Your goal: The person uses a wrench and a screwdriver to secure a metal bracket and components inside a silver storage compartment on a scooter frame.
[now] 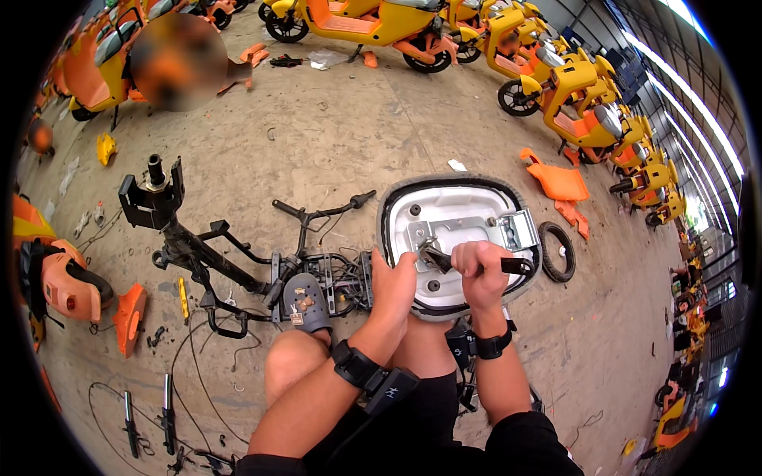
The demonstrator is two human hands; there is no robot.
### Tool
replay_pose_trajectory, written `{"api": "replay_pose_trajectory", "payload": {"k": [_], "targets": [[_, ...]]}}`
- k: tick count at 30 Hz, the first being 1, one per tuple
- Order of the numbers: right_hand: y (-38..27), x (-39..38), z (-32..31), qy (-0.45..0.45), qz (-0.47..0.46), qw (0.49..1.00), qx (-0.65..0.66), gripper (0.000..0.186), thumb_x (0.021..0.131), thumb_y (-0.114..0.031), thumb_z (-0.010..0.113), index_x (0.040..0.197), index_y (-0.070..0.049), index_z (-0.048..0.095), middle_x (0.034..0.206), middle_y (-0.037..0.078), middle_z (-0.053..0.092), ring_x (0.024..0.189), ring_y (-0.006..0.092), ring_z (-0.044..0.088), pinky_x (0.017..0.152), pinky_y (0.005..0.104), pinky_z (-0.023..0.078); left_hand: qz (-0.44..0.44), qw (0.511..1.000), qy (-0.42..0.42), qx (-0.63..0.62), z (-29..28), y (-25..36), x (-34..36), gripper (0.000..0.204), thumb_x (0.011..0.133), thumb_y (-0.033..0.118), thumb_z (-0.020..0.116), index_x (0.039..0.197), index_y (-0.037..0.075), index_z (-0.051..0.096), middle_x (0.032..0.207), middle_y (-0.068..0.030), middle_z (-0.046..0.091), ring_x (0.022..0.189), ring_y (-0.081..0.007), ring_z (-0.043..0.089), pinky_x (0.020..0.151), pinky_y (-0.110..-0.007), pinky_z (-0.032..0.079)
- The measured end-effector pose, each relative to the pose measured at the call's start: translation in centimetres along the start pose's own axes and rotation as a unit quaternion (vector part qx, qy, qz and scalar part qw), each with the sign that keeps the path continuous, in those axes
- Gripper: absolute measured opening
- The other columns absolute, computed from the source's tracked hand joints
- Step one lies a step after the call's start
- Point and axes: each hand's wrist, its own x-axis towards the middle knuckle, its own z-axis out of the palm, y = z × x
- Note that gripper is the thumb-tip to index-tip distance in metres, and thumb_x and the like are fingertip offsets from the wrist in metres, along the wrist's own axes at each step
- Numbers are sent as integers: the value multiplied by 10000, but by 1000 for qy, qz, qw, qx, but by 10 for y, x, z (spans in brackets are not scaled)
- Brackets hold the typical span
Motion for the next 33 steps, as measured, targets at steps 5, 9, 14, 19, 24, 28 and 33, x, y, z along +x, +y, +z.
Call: {"api": "replay_pose_trajectory", "payload": {"k": [5, 9, 14, 19, 24, 28, 33], "targets": [[-1, 11, -11, 22, 45, 998, 48, 448, 964, -132, 443, 534, -5, 444, 496, 71, 397, 477, 164, 358, 500, 320, 322, -9, 1000, -8, 0, -2, 2, 0, 393, 903, 141, 543, 1260, -19, 498, 1151, -145, 619, 1053, -211, 597, 917, -338, 463], [1, 10, -21, -20, 54, 998, -33, 458, 983, -172, 477, 566, 11, 527, 528, 82, 500, 504, 149, 455, 496, 283, 343, -17, 999, -22, -18, -2, 9, -5, 389, 904, 146, 545, 1251, -24, 501, 1149, -144, 622, 1049, -216, 601, 918, -341, 463], [-12, 15, -13, -3, 70, 974, -214, 407, 989, -217, 534, 679, 26, 636, 648, 81, 607, 605, 157, 567, 596, 284, 455, 5, 1000, 21, 8, -1, 16, -7, 613, 864, 215, 597, 1388, -54, 427, 1312, -239, 551, 1210, -320, 555, 1012, -369, 428], [-23, 22, -23, -27, 52, 934, -352, 306, 969, -175, 582, 772, 37, 681, 757, 98, 679, 690, 166, 620, 659, 298, 489, 333, 920, -174, 108, 8, 70, -31, 605, 893, 182, 638, 1427, -14, 435, 1383, -219, 534, 1258, -328, 543, 1058, -383, 409], [-40, 33, -16, -69, 61, 920, -381, 163, 847, -120, 736, 763, 4, 672, 708, 89, 678, 654, 105, 630, 601, 280, 484, 364, 827, -329, 276, 33, 127, -42, 441, 871, 166, 708, 1276, 20, 613, 1195, -104, 668, 1071, -167, 612, 940, -310, 473], [-32, 39, -29, -94, 57, 896, -430, 193, 798, -116, 734, 944, 0, 688, 857, 125, 715, 773, 178, 677, 676, 310, 531, 287, 826, -398, 276, 63, 128, -22, 282, 879, 178, 731, 1097, 2, 710, 1007, -63, 720, 899, -106, 627, 797, -277, 511], [-17, 36, -44, -72, -10, 909, -410, 260, 759, -187, 779, 924, -26, 658, 853, 113, 705, 810, 282, 691, 682, 372, 542, 315, 814, -436, 219, 79, 108, 0, 181, 878, 123, 736, 987, -22, 724, 985, -65, 704, 851, -112, 638, 772, -271, 526]]}}
